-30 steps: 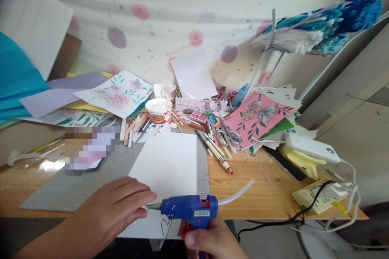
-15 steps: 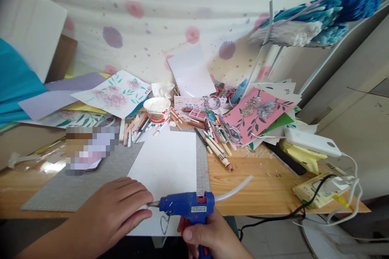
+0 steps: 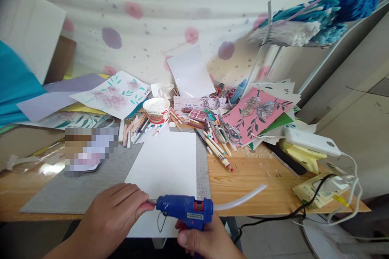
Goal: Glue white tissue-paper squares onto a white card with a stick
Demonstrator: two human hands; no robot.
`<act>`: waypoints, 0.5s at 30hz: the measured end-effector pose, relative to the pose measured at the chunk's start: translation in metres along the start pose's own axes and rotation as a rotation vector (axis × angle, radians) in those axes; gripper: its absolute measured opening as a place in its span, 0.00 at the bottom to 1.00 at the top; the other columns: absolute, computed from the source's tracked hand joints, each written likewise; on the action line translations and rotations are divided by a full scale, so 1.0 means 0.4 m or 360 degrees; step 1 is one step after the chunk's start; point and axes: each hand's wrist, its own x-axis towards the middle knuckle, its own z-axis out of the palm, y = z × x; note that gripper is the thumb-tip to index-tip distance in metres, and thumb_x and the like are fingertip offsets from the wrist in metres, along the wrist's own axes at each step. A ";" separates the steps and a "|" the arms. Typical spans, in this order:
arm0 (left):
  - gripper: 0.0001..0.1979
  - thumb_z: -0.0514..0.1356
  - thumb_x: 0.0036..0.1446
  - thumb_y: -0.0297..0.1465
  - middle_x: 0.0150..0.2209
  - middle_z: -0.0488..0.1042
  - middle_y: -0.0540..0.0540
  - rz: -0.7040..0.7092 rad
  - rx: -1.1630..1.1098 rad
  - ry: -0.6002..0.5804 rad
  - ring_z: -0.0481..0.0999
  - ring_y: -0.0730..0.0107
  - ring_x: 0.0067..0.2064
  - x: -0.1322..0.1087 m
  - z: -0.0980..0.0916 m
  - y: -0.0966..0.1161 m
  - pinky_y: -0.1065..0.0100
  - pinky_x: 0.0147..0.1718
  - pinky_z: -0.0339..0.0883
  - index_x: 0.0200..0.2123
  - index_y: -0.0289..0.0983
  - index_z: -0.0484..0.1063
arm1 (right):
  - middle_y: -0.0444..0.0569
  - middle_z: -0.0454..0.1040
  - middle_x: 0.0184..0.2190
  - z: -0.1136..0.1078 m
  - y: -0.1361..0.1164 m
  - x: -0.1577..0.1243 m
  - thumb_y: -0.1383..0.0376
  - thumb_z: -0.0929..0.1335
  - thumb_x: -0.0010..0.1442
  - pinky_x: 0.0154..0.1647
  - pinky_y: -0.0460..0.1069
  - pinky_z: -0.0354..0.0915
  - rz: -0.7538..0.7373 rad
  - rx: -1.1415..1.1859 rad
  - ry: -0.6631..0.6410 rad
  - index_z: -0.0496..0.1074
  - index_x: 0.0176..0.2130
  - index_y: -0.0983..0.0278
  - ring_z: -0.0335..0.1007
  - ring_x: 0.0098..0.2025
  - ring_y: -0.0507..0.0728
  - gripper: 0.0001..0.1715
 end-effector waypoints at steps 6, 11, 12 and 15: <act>0.18 0.52 0.67 0.26 0.19 0.67 0.51 -0.0094 0.0058 0.0141 0.66 0.69 0.21 -0.008 0.008 0.008 0.65 0.23 0.54 0.23 0.38 0.67 | 0.52 0.78 0.31 -0.003 0.021 -0.013 0.53 0.78 0.44 0.38 0.56 0.68 -0.0404 -0.0375 0.0194 0.77 0.35 0.60 0.73 0.34 0.62 0.20; 0.15 0.53 0.67 0.25 0.19 0.69 0.52 -0.0179 -0.0002 0.0291 0.68 0.70 0.22 -0.003 0.006 0.021 0.66 0.24 0.56 0.25 0.38 0.67 | 0.51 0.74 0.26 -0.002 0.008 -0.016 0.53 0.77 0.46 0.35 0.56 0.67 -0.0452 -0.0638 0.0144 0.78 0.29 0.60 0.69 0.30 0.61 0.15; 0.15 0.53 0.67 0.26 0.20 0.70 0.51 -0.0198 -0.0015 0.0328 0.69 0.70 0.22 -0.002 0.007 0.024 0.67 0.24 0.57 0.26 0.38 0.67 | 0.52 0.74 0.27 0.001 0.009 -0.017 0.53 0.77 0.45 0.35 0.56 0.67 -0.0446 -0.0637 0.0169 0.78 0.29 0.60 0.69 0.30 0.62 0.15; 0.13 0.54 0.67 0.27 0.20 0.71 0.51 -0.0242 -0.0042 0.0402 0.70 0.70 0.22 -0.002 0.009 0.030 0.67 0.24 0.58 0.27 0.38 0.67 | 0.53 0.76 0.29 0.015 0.017 -0.022 0.52 0.78 0.41 0.37 0.59 0.69 -0.0383 -0.0502 0.0290 0.78 0.32 0.58 0.71 0.32 0.64 0.19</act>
